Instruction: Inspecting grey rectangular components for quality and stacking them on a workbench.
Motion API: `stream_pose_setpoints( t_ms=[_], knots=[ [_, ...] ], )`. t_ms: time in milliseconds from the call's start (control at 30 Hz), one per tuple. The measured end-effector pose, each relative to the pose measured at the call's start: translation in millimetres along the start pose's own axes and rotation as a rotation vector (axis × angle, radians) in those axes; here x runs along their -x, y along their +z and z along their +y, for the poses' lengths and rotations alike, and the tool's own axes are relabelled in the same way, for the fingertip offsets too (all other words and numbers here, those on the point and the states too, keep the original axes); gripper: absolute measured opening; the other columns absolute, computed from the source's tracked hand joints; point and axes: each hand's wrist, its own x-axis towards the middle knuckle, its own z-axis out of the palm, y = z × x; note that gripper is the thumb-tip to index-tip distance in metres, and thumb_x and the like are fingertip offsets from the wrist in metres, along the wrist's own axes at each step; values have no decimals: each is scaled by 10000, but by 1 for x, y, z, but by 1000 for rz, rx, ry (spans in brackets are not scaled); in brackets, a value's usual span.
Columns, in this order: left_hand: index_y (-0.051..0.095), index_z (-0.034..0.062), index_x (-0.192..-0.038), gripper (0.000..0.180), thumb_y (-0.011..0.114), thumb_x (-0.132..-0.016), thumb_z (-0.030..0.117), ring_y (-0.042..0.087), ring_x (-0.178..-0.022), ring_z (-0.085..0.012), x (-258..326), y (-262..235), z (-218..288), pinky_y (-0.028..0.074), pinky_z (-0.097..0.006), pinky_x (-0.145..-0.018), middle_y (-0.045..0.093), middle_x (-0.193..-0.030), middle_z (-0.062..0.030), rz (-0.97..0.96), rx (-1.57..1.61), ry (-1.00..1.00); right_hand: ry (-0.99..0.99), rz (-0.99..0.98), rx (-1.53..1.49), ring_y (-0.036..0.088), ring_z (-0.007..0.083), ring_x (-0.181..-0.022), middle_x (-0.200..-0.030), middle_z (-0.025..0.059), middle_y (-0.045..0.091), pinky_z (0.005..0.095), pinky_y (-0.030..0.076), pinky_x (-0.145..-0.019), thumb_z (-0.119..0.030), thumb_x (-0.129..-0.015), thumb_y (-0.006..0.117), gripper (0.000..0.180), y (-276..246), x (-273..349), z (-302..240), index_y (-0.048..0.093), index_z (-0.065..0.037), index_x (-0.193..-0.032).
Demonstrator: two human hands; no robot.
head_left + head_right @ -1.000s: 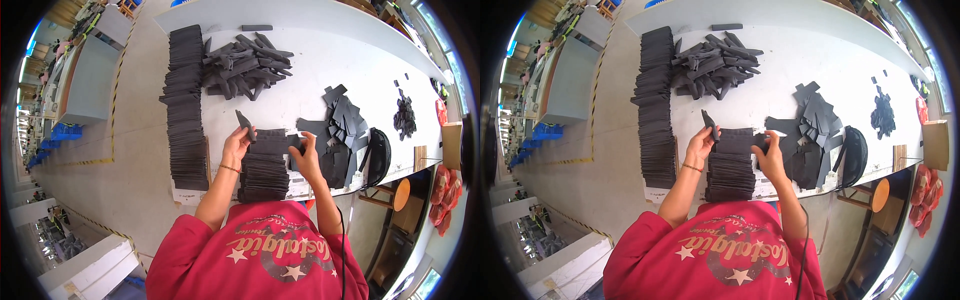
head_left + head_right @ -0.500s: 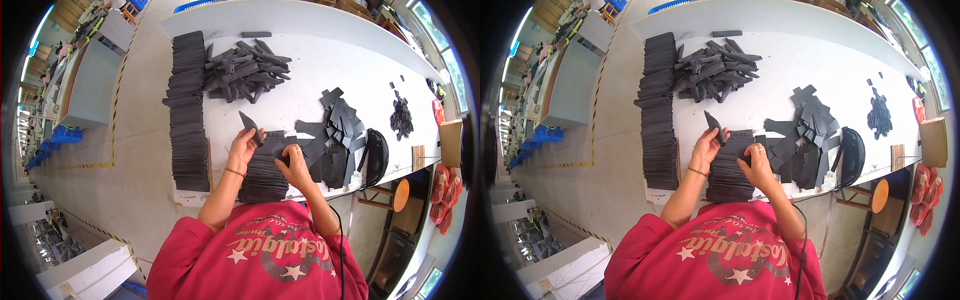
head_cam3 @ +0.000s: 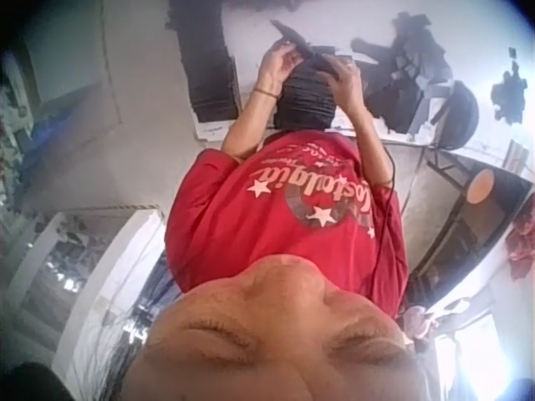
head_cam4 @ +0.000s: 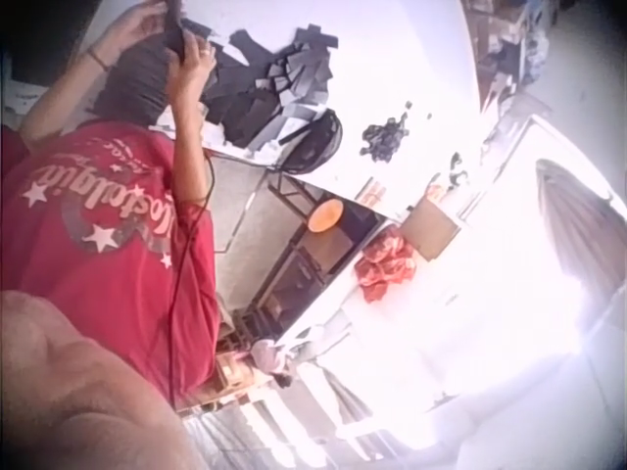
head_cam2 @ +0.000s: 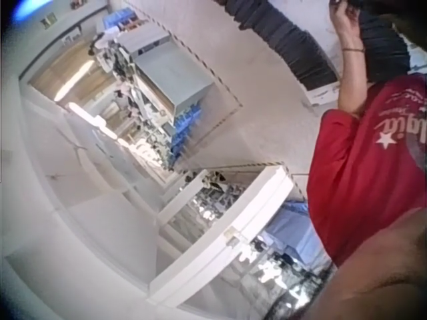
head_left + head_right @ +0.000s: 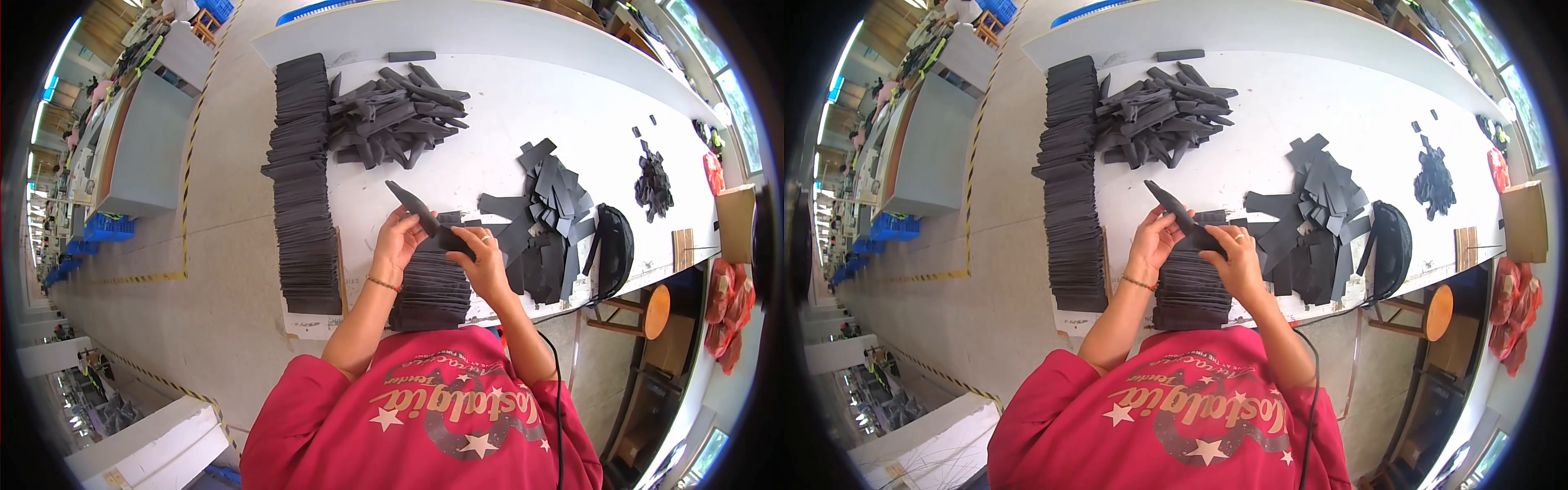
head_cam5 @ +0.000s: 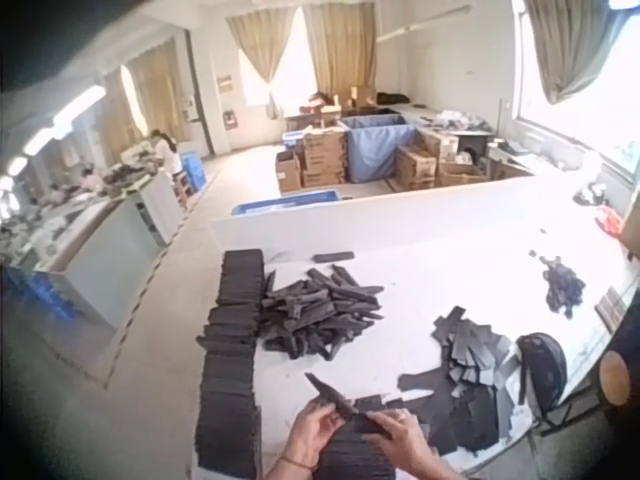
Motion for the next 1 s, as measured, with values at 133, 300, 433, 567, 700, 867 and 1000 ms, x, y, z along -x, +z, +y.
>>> stream_pose_setpoints(
  t_ms=[133,300,433,567,700,867,1000],
  knots=[
    [496,3,-1205,305,507,-902,-23,631,-1065,-353,3,5,-3,543,-378,-878,593,-1206,-222,-3,-169,61,-110,53,175,539,265,-998,-1067,94,584,398,389,-869,-177,-740,763,437,9,-7,-8,652,-84,-1152],
    [523,3,-1219,331,587,-899,62,635,-1072,-312,11,17,7,514,-329,-905,642,-1127,-179,-132,-4,-72,-128,38,236,535,266,-983,-1059,88,571,397,390,-861,-181,-739,764,442,12,-10,2,657,-90,-1158],
    [593,-10,-1101,229,597,-928,140,633,-1075,-327,-2,4,6,539,-375,-901,646,-1138,-171,-2,-148,-56,-59,83,106,532,270,-948,-1046,85,570,379,401,-843,-164,-725,773,418,5,-6,4,681,-95,-1127],
    [596,-7,-1021,209,635,-910,166,670,-976,-323,-6,0,14,583,-432,-835,668,-1025,-162,-30,1,-76,-10,96,87,531,259,-922,-1006,71,568,363,398,-830,-143,-715,779,368,-10,-2,6,706,-95,-1072],
    [587,0,-1021,193,636,-905,148,670,-967,-339,-11,-1,11,597,-446,-814,658,-1015,-161,-17,24,-109,-114,96,148,534,246,-926,-975,60,565,359,391,-820,-140,-723,771,337,-7,-3,3,708,-93,-1051],
    [569,2,-1100,221,574,-885,55,637,-1054,-351,-9,1,8,560,-450,-889,650,-1065,-163,20,5,-117,-144,98,160,534,247,-928,-972,61,561,357,387,-807,-145,-735,764,333,-5,-4,0,700,-85,-1057],
    [516,-12,-1161,315,509,-847,-29,611,-1110,-350,-6,0,12,543,-427,-912,619,-1143,-179,0,-2,-109,-108,105,149,529,266,-927,-1001,76,561,367,398,-820,-150,-737,768,348,-5,-2,-2,691,-78,-1069]
  ],
)
